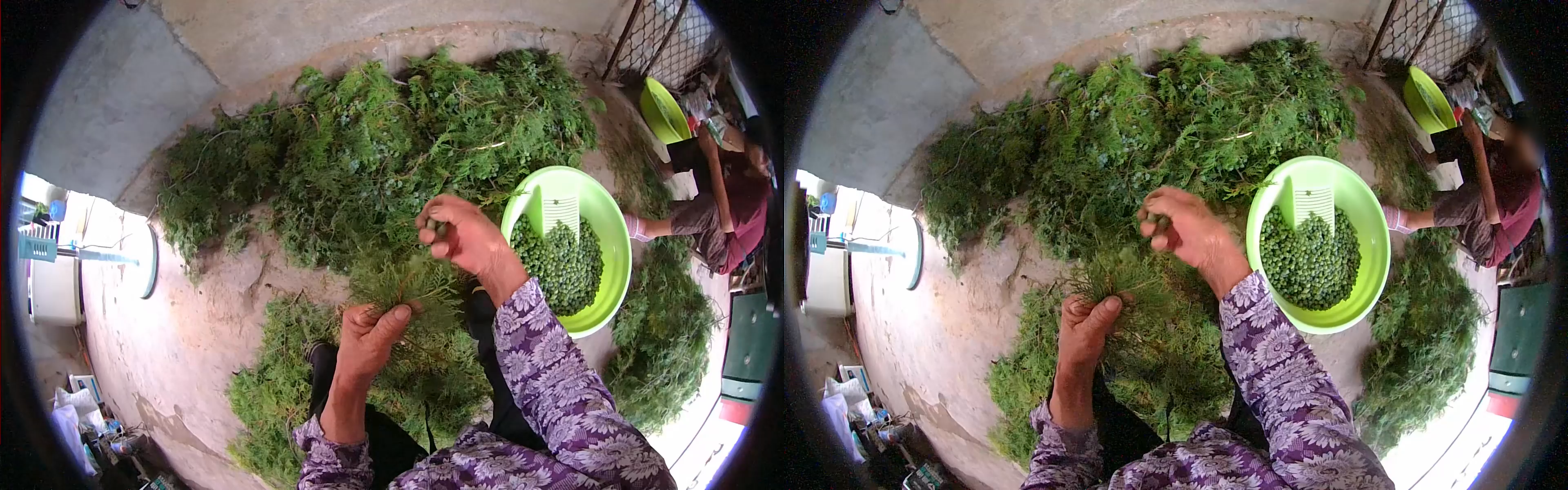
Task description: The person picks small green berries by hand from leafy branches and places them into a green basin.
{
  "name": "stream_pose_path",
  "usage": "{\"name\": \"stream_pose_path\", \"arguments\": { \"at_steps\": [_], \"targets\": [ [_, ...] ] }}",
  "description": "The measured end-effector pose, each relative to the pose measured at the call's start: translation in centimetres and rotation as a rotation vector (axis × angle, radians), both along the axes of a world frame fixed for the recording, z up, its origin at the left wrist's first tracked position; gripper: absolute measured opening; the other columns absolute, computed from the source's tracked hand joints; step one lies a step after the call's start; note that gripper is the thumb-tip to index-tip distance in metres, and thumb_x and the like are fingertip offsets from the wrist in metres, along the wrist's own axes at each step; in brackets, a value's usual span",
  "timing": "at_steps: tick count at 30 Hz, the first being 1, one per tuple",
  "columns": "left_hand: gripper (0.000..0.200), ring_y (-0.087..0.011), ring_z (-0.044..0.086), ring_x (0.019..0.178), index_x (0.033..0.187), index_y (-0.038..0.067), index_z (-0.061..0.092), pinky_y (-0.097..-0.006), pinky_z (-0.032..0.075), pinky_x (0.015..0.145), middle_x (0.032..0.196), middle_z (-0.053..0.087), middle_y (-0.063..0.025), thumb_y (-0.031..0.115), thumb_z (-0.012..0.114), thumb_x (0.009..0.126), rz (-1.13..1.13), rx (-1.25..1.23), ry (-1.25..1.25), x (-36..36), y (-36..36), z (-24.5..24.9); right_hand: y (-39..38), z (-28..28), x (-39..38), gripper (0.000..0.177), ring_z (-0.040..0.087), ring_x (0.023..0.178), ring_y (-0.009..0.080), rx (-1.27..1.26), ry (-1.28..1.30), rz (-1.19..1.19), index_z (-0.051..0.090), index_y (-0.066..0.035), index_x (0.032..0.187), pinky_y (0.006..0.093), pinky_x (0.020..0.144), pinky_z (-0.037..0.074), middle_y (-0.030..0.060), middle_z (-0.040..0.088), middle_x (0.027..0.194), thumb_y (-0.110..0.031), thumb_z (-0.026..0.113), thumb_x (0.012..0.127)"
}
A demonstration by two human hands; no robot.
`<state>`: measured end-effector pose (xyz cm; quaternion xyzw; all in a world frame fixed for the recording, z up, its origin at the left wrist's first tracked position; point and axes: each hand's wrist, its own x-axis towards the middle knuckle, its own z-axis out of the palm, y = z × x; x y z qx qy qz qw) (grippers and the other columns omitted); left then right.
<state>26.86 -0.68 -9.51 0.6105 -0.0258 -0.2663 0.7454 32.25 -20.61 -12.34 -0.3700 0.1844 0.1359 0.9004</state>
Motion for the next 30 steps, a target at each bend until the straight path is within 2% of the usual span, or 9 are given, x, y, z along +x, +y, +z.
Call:
{"name": "stream_pose_path", "arguments": {
  "at_steps": [5, 7, 8, 18, 20, 21, 24, 26, 30],
  "targets": [
    [0.019, -0.0012, 0.04, 0.059, 0.09, 0.001, 0.064, -0.0182, 0.031, 0.051, 0.069, 0.054, 0.0068, 0.018, 0.061, 0.08, -0.023, -0.019, 0.01, 0.4, 0.2, 0.0, 1.3, 1.1, -0.9, 0.025, 0.048, 0.068, 0.0087, -0.197, -0.169, 0.286, 0.053, -0.006, 0.087, 0.0199, 0.051, 0.039, 0.0037, 0.054, 0.08, -0.031, 0.052, 0.084],
    [0.019, -0.0014, 0.042, 0.06, 0.09, 0.001, 0.064, -0.0181, 0.033, 0.052, 0.071, 0.055, 0.006, 0.017, 0.061, 0.08, -0.031, -0.027, 0.027, 0.5, 0.2, 0.1, 1.3, 1.4, -1.1, 0.032, 0.048, 0.072, 0.0071, -0.319, -0.339, 0.402, 0.056, -0.006, 0.092, 0.0193, 0.059, 0.037, 0.0025, 0.056, 0.084, -0.036, 0.056, 0.08],
    [0.019, -0.0015, 0.043, 0.062, 0.09, 0.001, 0.064, -0.018, 0.034, 0.054, 0.073, 0.056, 0.0053, 0.017, 0.061, 0.08, -0.033, -0.037, 0.02, 0.5, 0.2, 0.1, 1.2, 1.6, -1.2, 0.04, 0.05, 0.075, 0.0078, -0.331, -0.268, 0.447, 0.057, -0.005, 0.095, 0.0194, 0.063, 0.036, 0.0022, 0.057, 0.085, -0.039, 0.061, 0.075],
    [0.017, -0.0031, 0.05, 0.066, 0.091, 0.002, 0.062, -0.0187, 0.041, 0.058, 0.079, 0.06, 0.0022, 0.015, 0.06, 0.08, 0.0, -0.056, 0.069, 0.4, 0.6, -0.1, 0.9, 1.4, -1.3, 0.043, 0.051, 0.073, 0.0065, -0.223, -0.331, 0.438, 0.058, -0.002, 0.093, 0.0188, 0.063, 0.037, 0.0001, 0.058, 0.082, -0.035, 0.069, 0.067],
    [0.017, -0.0027, 0.049, 0.063, 0.091, 0.003, 0.062, -0.0185, 0.04, 0.055, 0.077, 0.059, 0.003, 0.015, 0.06, 0.081, 0.02, -0.057, 0.059, 0.4, 0.5, 0.2, 0.8, 1.4, -1.2, 0.033, 0.047, 0.067, 0.002, -0.11, -0.37, 0.464, 0.058, -0.008, 0.095, 0.0145, 0.05, 0.037, -0.004, 0.054, 0.08, -0.029, 0.067, 0.072],
    [0.016, -0.0024, 0.047, 0.061, 0.091, 0.003, 0.062, -0.0184, 0.039, 0.053, 0.075, 0.058, 0.0038, 0.015, 0.06, 0.081, 0.038, -0.059, 0.05, 0.4, 0.5, 0.3, 0.9, 1.5, -1.2, 0.033, 0.047, 0.067, 0.002, -0.11, -0.37, 0.465, 0.058, -0.008, 0.095, 0.0145, 0.05, 0.037, -0.004, 0.054, 0.08, -0.029, 0.067, 0.072],
    [0.014, -0.0021, 0.043, 0.055, 0.085, 0.004, 0.062, -0.0186, 0.034, 0.048, 0.068, 0.055, 0.0053, 0.017, 0.06, 0.081, 0.037, -0.038, 0.067, 0.4, 0.5, 0.4, 1.7, 1.8, -1.1, 0.026, 0.048, 0.066, 0.0033, -0.3, -0.225, 0.408, 0.06, -0.007, 0.091, 0.0164, 0.054, 0.039, -0.0034, 0.055, 0.078, -0.024, 0.066, 0.073],
    [0.014, -0.0021, 0.04, 0.053, 0.08, 0.004, 0.061, -0.0189, 0.032, 0.047, 0.064, 0.052, 0.0056, 0.018, 0.06, 0.081, 0.065, -0.016, 0.064, 0.4, 0.4, 0.0, 2.4, 1.0, -0.9, 0.018, 0.05, 0.066, 0.0055, -0.571, -0.4, 0.346, 0.061, -0.005, 0.085, 0.0192, 0.058, 0.041, -0.0028, 0.057, 0.074, -0.02, 0.064, 0.075],
    [0.022, -0.0027, 0.036, 0.05, 0.068, 0.005, 0.056, -0.0199, 0.028, 0.044, 0.057, 0.046, 0.0054, 0.022, 0.06, 0.081, 0.086, 0.002, 0.031, 0.8, 0.6, -1.2, 3.1, 0.6, -0.9, 0.017, 0.052, 0.068, 0.007, -0.68, -0.394, 0.295, 0.06, -0.001, 0.081, 0.0225, 0.061, 0.042, 0.002, 0.058, 0.07, -0.018, 0.062, 0.076]
  ]
}}
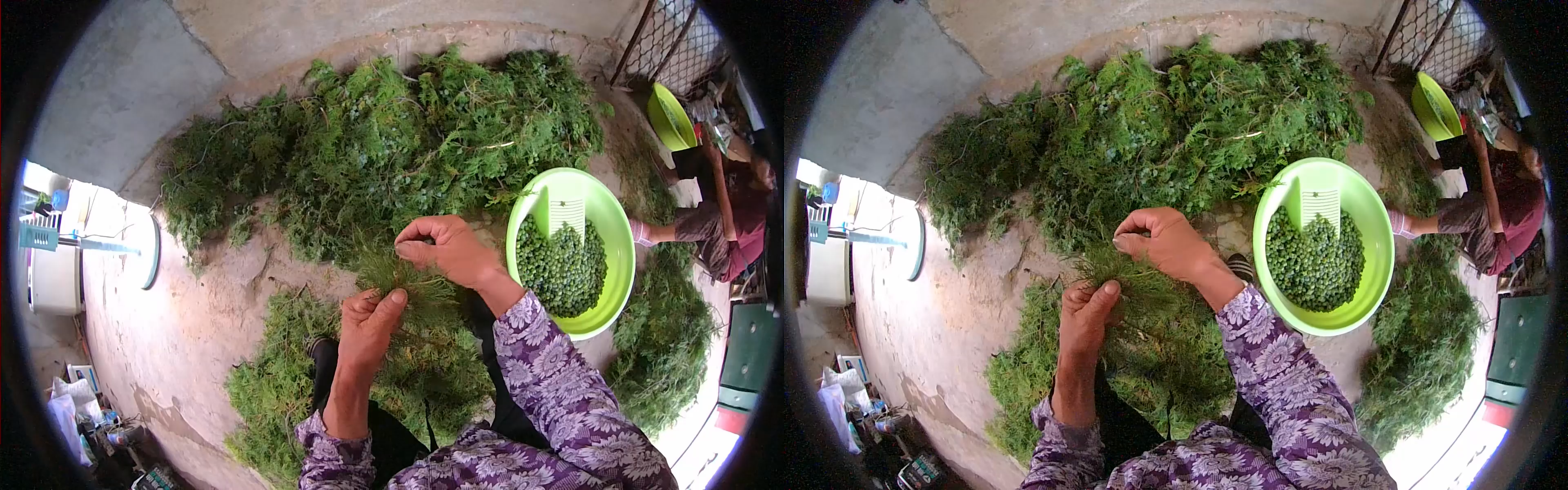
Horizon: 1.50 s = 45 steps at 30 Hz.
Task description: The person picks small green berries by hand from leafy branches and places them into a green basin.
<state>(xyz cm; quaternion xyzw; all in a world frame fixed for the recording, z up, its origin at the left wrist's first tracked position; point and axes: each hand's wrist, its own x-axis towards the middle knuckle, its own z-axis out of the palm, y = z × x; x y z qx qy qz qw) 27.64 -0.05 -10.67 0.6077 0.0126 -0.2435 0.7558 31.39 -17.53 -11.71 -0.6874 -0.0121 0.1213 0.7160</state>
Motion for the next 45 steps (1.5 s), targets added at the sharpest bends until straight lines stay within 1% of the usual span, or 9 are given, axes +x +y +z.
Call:
{"name": "stream_pose_path", "arguments": {
  "at_steps": [9, 11, 12, 20, 28, 30, 36, 40, 45],
  "targets": [
    [0.02, -0.0015, 0.033, 0.05, 0.067, 0.005, 0.058, -0.0201, 0.025, 0.044, 0.056, 0.043, 0.008, 0.02, 0.062, 0.079, -0.072, 0.017, -0.059, -0.7, -0.2, 1.4, -0.6, -2.1, 0.9, 0.019, 0.049, 0.05, 0.0101, -0.495, -0.18, -0.385, 0.05, 0.0, 0.075, 0.0247, 0.043, 0.039, 0.0081, 0.054, 0.067, -0.016, 0.057, 0.079],
    [0.018, -0.0013, 0.034, 0.05, 0.07, 0.005, 0.06, -0.0199, 0.025, 0.044, 0.057, 0.044, 0.0084, 0.02, 0.062, 0.079, -0.038, -0.012, -0.037, -0.7, 0.0, 1.1, -2.4, -0.4, 0.9, 0.014, 0.05, 0.053, 0.0082, 0.436, 0.385, -0.189, 0.049, -0.003, 0.08, 0.0201, 0.04, 0.035, 0.0085, 0.056, 0.073, -0.015, 0.056, 0.08],
    [0.016, -0.0011, 0.034, 0.05, 0.073, 0.004, 0.062, -0.0196, 0.026, 0.044, 0.057, 0.045, 0.0087, 0.019, 0.062, 0.079, -0.009, -0.04, -0.022, -0.7, 0.1, 1.1, -2.4, -0.5, 0.8, 0.011, 0.05, 0.055, 0.0077, 0.515, 0.378, -0.152, 0.048, -0.006, 0.086, 0.016, 0.039, 0.032, 0.0092, 0.057, 0.08, -0.013, 0.055, 0.08],
    [0.02, -0.0023, 0.043, 0.048, 0.073, 0.005, 0.064, -0.0171, 0.033, 0.042, 0.058, 0.053, 0.005, 0.025, 0.067, 0.074, 0.036, -0.08, 0.057, -0.4, 0.4, 1.9, 0.1, -0.2, -0.3, 0.02, 0.055, 0.069, 0.0059, 0.416, 0.264, 0.183, 0.055, -0.004, 0.094, 0.0179, 0.061, 0.044, 0.0013, 0.059, 0.086, -0.015, 0.057, 0.078],
    [0.025, -0.0044, 0.046, 0.047, 0.063, 0.005, 0.059, -0.0195, 0.042, 0.039, 0.058, 0.053, 0.0015, 0.026, 0.067, 0.074, 0.008, -0.044, 0.065, -0.1, 1.1, 1.1, 0.8, 0.1, -0.6, 0.022, 0.055, 0.071, 0.0035, 0.538, 0.24, 0.276, 0.055, -0.003, 0.094, 0.0165, 0.06, 0.044, -0.0007, 0.059, 0.085, -0.012, 0.063, 0.075],
    [0.024, -0.0047, 0.046, 0.046, 0.06, 0.008, 0.055, -0.0199, 0.043, 0.039, 0.058, 0.051, 0.0022, 0.024, 0.067, 0.073, 0.26, 0.031, 0.188, -0.5, 0.1, 2.1, 0.5, -0.2, -0.5, 0.023, 0.054, 0.07, 0.0038, 0.413, 0.221, 0.271, 0.056, -0.003, 0.092, 0.0178, 0.06, 0.044, -0.0007, 0.059, 0.085, -0.012, 0.065, 0.073],
    [0.025, -0.0058, 0.047, 0.048, 0.074, 0.011, 0.046, -0.0202, 0.044, 0.04, 0.064, 0.053, 0.0016, 0.021, 0.069, 0.072, 0.091, -0.077, 0.27, 0.2, 1.6, -0.5, 0.8, 0.8, 0.1, 0.015, 0.048, 0.056, 0.0036, 0.042, 0.039, 0.159, 0.055, -0.003, 0.089, 0.0168, 0.048, 0.038, -0.0025, 0.055, 0.071, -0.005, 0.058, 0.074],
    [0.024, -0.0074, 0.047, 0.046, 0.077, 0.011, 0.046, -0.0253, 0.046, 0.042, 0.064, 0.053, 0.0005, 0.024, 0.066, 0.074, 0.358, -0.094, 0.165, -0.2, 1.9, 0.5, -2.1, -0.3, 0.7, 0.011, 0.044, 0.051, 0.0035, 0.264, 0.284, -0.001, 0.055, -0.004, 0.086, 0.017, 0.044, 0.034, -0.0029, 0.05, 0.061, -0.004, 0.055, 0.074],
    [0.021, -0.0117, 0.043, 0.042, 0.074, 0.009, 0.046, -0.0292, 0.043, 0.043, 0.054, 0.043, -0.0001, 0.023, 0.06, 0.079, 0.398, -0.193, 0.283, 1.2, 2.9, 1.1, -6.2, 0.1, -0.2, 0.01, 0.049, 0.054, 0.0094, -0.54, -0.025, -0.312, 0.057, -0.004, 0.079, 0.0236, 0.049, 0.04, 0.0011, 0.052, 0.06, -0.009, 0.056, 0.07]
  ]
}}
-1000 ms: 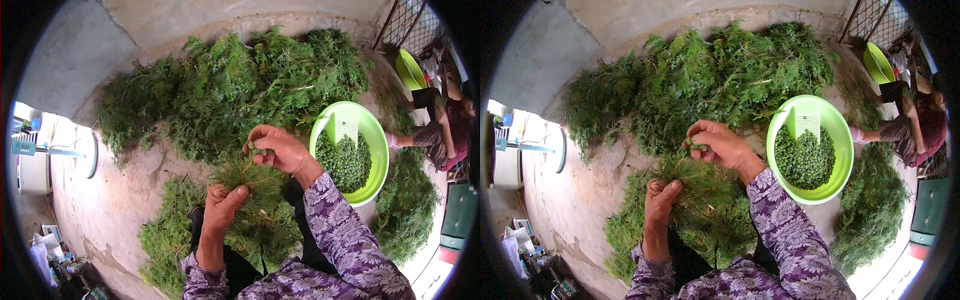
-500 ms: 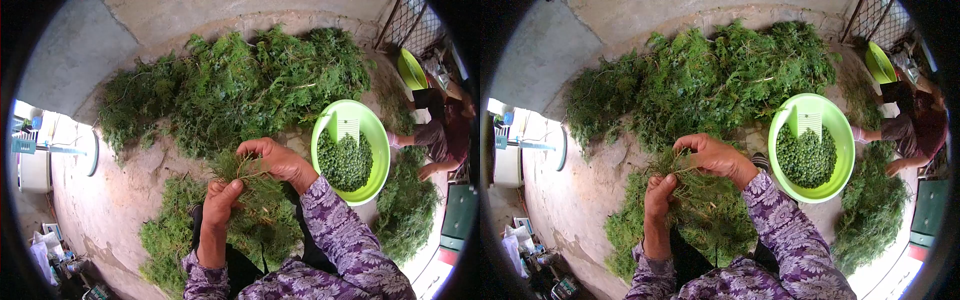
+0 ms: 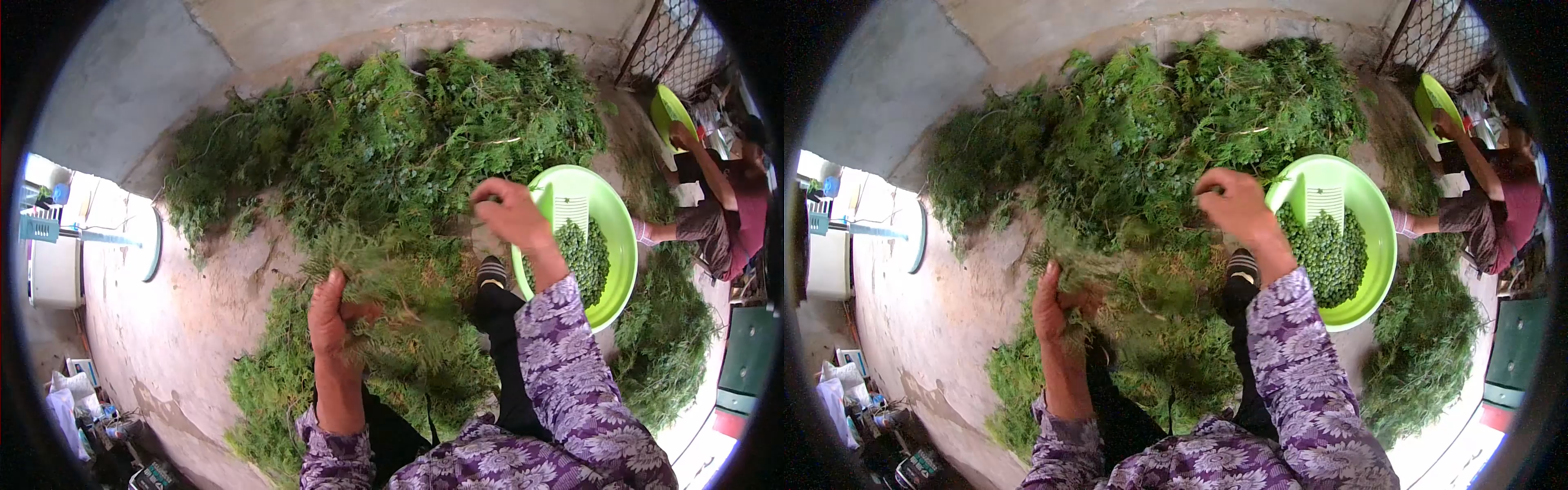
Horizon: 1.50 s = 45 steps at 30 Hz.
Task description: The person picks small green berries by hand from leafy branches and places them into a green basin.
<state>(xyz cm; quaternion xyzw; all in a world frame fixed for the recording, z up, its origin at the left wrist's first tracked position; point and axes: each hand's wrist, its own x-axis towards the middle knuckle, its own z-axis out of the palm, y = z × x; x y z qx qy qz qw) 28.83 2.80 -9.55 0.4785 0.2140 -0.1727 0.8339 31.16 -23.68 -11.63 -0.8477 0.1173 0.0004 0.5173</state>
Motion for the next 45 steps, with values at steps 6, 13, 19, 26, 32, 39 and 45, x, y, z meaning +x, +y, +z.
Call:
{"name": "stream_pose_path", "arguments": {
  "at_steps": [6, 13, 19, 26, 32, 39, 45],
  "targets": [
    [0.031, -0.0128, 0.025, 0.041, 0.063, 0.013, 0.037, -0.0303, 0.027, 0.044, 0.047, 0.03, 0.0025, 0.028, 0.045, 0.088, 0.101, -0.386, -0.173, 1.1, 1.6, -1.2, -8.4, -1.7, -4.5, 0.03, 0.054, 0.095, 0.027, -0.862, 0.544, -0.237, 0.06, -0.013, 0.099, 0.0371, 0.086, 0.04, 0.0089, 0.057, 0.103, -0.018, 0.054, 0.07],
    [0.034, -0.0108, 0.022, 0.042, 0.06, 0.013, 0.039, -0.0293, 0.024, 0.045, 0.045, 0.03, 0.0034, 0.028, 0.04, 0.09, 0.157, -0.465, -0.196, 1.7, 1.9, -1.2, -7.3, -4.2, -3.8, 0.042, 0.05, 0.102, 0.0273, -0.618, 0.279, -0.099, 0.055, -0.01, 0.107, 0.0364, 0.09, 0.037, 0.0108, 0.052, 0.112, -0.026, 0.059, 0.068],
    [0.036, -0.0114, 0.023, 0.04, 0.059, 0.012, 0.039, -0.0286, 0.025, 0.045, 0.044, 0.03, 0.0027, 0.03, 0.04, 0.09, 0.251, -0.551, -0.153, 2.0, 2.7, -0.3, 4.4, -6.1, -3.1, 0.056, 0.05, 0.097, 0.03, -0.318, -0.149, 0.683, 0.053, -0.004, 0.108, 0.0375, 0.085, 0.038, 0.0147, 0.055, 0.104, -0.034, 0.066, 0.063],
    [0.033, -0.012, 0.024, 0.039, 0.063, 0.013, 0.044, -0.0283, 0.027, 0.043, 0.044, 0.032, 0.0042, 0.032, 0.041, 0.09, 0.355, -0.51, -0.119, 2.3, 2.8, -0.3, 11.1, -3.5, -3.0, 0.038, 0.055, 0.081, 0.0333, -0.378, 0.086, 0.783, 0.056, -0.002, 0.098, 0.0397, 0.07, 0.043, 0.0185, 0.057, 0.085, -0.024, 0.061, 0.067],
    [0.028, -0.0116, 0.031, 0.043, 0.069, 0.012, 0.046, -0.0275, 0.029, 0.049, 0.046, 0.034, 0.0042, 0.032, 0.042, 0.089, 0.295, -0.615, -0.176, 2.3, 3.6, -0.8, 10.5, -3.6, -1.9, 0.021, 0.057, 0.064, 0.03, -0.279, -0.02, 0.663, 0.059, -0.002, 0.084, 0.0368, 0.058, 0.044, 0.0166, 0.057, 0.067, -0.017, 0.059, 0.068],
    [0.059, -0.0238, 0.045, 0.104, 0.124, 0.009, 0.038, -0.0378, 0.034, 0.085, 0.117, 0.048, -0.0111, 0.052, 0.039, 0.084, 0.161, -0.506, -0.389, 2.8, 3.8, -0.6, 9.1, -1.1, -0.7, 0.015, 0.051, 0.057, 0.0077, 0.126, 0.01, 0.482, 0.06, -0.002, 0.084, 0.0256, 0.054, 0.042, 0.0023, 0.057, 0.063, -0.012, 0.059, 0.073],
    [0.079, -0.0239, 0.034, 0.119, 0.134, 0.012, 0.023, -0.0383, 0.025, 0.096, 0.131, 0.034, -0.0121, 0.062, 0.043, 0.076, -0.09, 0.136, -0.556, 2.3, 2.0, -1.2, 7.0, 0.4, 0.2, 0.012, 0.048, 0.058, 0.0041, 0.512, 0.032, 0.339, 0.06, -0.002, 0.082, 0.0196, 0.052, 0.041, -0.0023, 0.054, 0.065, -0.014, 0.059, 0.078]
  ]
}}
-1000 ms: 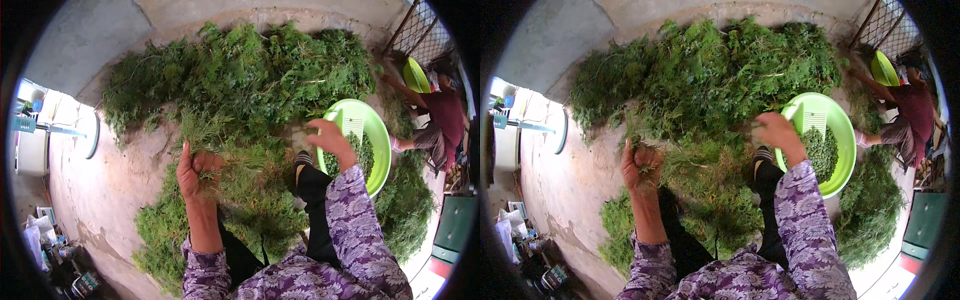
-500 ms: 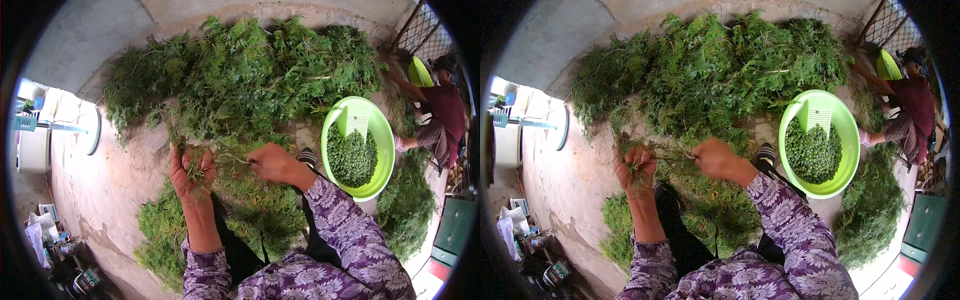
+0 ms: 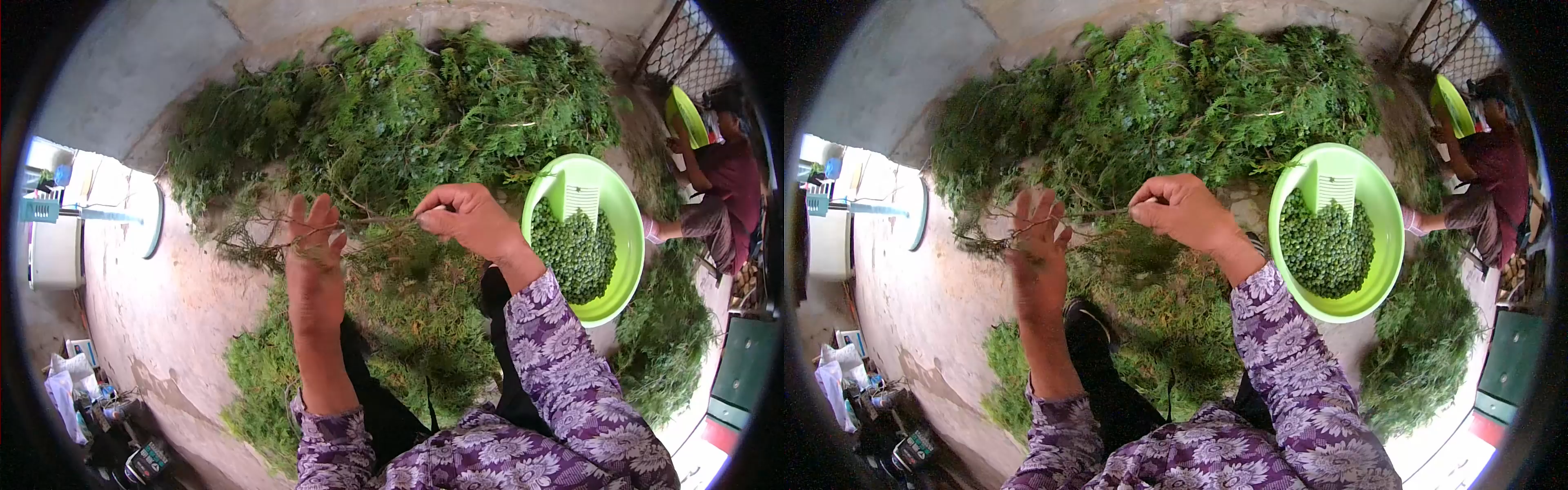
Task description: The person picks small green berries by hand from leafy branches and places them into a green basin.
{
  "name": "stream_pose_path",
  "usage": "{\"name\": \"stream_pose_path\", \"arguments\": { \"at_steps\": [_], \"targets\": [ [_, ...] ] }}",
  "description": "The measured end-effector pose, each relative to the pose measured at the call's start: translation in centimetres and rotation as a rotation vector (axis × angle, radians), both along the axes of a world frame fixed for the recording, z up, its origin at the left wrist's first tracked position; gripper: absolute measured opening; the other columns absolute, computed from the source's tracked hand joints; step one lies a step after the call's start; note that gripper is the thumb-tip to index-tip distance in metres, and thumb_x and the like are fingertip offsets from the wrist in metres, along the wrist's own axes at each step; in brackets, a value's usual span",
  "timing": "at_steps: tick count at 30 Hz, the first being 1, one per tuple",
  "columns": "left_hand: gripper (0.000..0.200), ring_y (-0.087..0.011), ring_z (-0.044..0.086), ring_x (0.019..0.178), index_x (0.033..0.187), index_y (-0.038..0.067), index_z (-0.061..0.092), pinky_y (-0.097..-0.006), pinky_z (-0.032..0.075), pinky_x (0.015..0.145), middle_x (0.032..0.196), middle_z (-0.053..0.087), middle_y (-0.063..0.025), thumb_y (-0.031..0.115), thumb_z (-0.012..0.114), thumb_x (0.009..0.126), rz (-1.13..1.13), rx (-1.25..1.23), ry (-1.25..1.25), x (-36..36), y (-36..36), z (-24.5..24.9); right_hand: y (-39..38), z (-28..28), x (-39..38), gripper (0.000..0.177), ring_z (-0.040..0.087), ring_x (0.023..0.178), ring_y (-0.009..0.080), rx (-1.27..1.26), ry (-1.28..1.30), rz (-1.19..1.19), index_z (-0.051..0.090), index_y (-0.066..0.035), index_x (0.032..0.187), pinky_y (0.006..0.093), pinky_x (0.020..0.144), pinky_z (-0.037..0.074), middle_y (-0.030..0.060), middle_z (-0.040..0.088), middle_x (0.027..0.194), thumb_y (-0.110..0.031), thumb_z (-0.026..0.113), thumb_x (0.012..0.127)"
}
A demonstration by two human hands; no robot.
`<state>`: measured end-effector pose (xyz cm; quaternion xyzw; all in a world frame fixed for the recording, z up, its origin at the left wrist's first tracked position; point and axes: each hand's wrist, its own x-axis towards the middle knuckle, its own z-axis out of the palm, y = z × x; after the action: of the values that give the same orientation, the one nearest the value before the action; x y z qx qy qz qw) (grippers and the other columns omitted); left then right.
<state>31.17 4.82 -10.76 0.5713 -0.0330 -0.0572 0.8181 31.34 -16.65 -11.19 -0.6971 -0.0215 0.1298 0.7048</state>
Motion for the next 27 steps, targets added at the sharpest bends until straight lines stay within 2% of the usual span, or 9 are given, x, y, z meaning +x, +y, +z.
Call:
{"name": "stream_pose_path", "arguments": {
  "at_steps": [5, 9, 13, 14, 16, 19, 23, 25, 27],
  "targets": [
    [0.103, -0.0314, 0.025, 0.125, 0.133, 0.01, 0.025, -0.043, 0.027, 0.098, 0.136, 0.023, -0.0158, 0.026, 0.081, 0.048, -0.226, 1.057, -0.286, -0.7, -2.6, 0.7, -0.2, 1.1, 0.0, 0.014, 0.048, 0.055, 0.0044, 0.098, 0.043, -0.04, 0.06, 0.0, 0.081, 0.0195, 0.051, 0.041, -0.0017, 0.054, 0.065, -0.014, 0.059, 0.078],
    [0.095, -0.0315, 0.029, 0.123, 0.13, 0.009, 0.029, -0.0398, 0.033, 0.095, 0.136, 0.022, -0.0171, 0.021, 0.08, 0.051, -0.165, 1.048, -0.251, -0.9, -3.8, -0.6, 1.2, 1.3, -0.3, 0.014, 0.048, 0.054, 0.004, 0.079, 0.026, -0.017, 0.06, -0.001, 0.081, 0.019, 0.049, 0.041, -0.0015, 0.054, 0.063, -0.015, 0.058, 0.079],
    [0.058, -0.0336, 0.043, 0.111, 0.119, 0.005, 0.045, -0.0367, 0.04, 0.088, 0.117, 0.047, -0.0206, 0.011, 0.07, 0.067, -0.235, 1.183, -0.442, -0.9, -3.5, -2.3, 1.7, 1.1, -0.1, 0.016, 0.051, 0.056, 0.005, 0.089, 0.028, 0.016, 0.06, -0.001, 0.08, 0.0196, 0.05, 0.043, -0.001, 0.055, 0.065, -0.017, 0.058, 0.081],
    [0.058, -0.0336, 0.043, 0.111, 0.119, 0.005, 0.045, -0.0367, 0.04, 0.088, 0.117, 0.047, -0.0206, 0.011, 0.07, 0.067, -0.238, 1.184, -0.442, -1.0, -3.3, -2.9, 1.8, 1.2, 0.0, 0.016, 0.051, 0.056, 0.005, 0.09, 0.029, 0.014, 0.06, -0.001, 0.08, 0.0196, 0.05, 0.043, -0.001, 0.055, 0.065, -0.017, 0.058, 0.081],
    [0.04, -0.0256, 0.051, 0.101, 0.11, 0.001, 0.052, -0.0328, 0.041, 0.085, 0.101, 0.057, -0.0151, 0.009, 0.065, 0.073, -0.16, 0.533, 0.196, -1.3, -2.8, -4.0, 1.8, 1.6, 0.0, 0.017, 0.053, 0.058, 0.006, 0.088, 0.067, 0.004, 0.06, -0.001, 0.084, 0.0198, 0.053, 0.045, 0.0001, 0.057, 0.069, -0.018, 0.057, 0.081],
    [0.034, -0.0172, 0.055, 0.089, 0.105, -0.002, 0.053, -0.0273, 0.043, 0.077, 0.098, 0.058, -0.0109, 0.011, 0.063, 0.076, -0.15, 0.225, 0.288, -0.9, -1.8, -4.5, 1.7, 0.7, 0.3, 0.02, 0.056, 0.062, 0.0075, 0.15, -0.039, -0.007, 0.06, -0.001, 0.092, 0.0204, 0.058, 0.046, 0.0021, 0.059, 0.073, -0.018, 0.056, 0.082],
    [0.028, -0.0159, 0.057, 0.079, 0.099, -0.001, 0.055, -0.0273, 0.046, 0.068, 0.092, 0.059, -0.0086, 0.016, 0.062, 0.078, 0.075, 0.74, 0.289, 0.0, -1.1, -1.6, -0.1, 1.1, 0.4, 0.025, 0.057, 0.065, 0.0086, 0.223, -0.006, -0.113, 0.058, 0.0, 0.098, 0.0212, 0.061, 0.048, 0.0044, 0.061, 0.078, -0.02, 0.056, 0.083],
    [0.024, -0.0172, 0.057, 0.073, 0.093, 0.002, 0.056, -0.0307, 0.048, 0.063, 0.087, 0.059, -0.0069, 0.021, 0.061, 0.079, 0.182, 0.174, 0.499, 0.7, -0.3, -0.5, -1.0, 1.1, 0.4, 0.028, 0.057, 0.066, 0.0089, 0.311, 0.008, -0.241, 0.058, 0.001, 0.099, 0.0215, 0.062, 0.048, 0.0048, 0.061, 0.078, -0.023, 0.055, 0.084],
    [0.024, -0.0198, 0.057, 0.069, 0.092, 0.005, 0.055, -0.0347, 0.048, 0.06, 0.081, 0.059, -0.0071, 0.024, 0.06, 0.079, 0.257, 0.043, 0.469, 1.3, 0.3, -0.7, -1.5, 1.4, 0.3, 0.027, 0.057, 0.065, 0.0084, 0.297, 0.006, -0.269, 0.058, -0.001, 0.098, 0.0206, 0.061, 0.048, 0.0041, 0.061, 0.078, -0.024, 0.053, 0.085]
  ]
}}
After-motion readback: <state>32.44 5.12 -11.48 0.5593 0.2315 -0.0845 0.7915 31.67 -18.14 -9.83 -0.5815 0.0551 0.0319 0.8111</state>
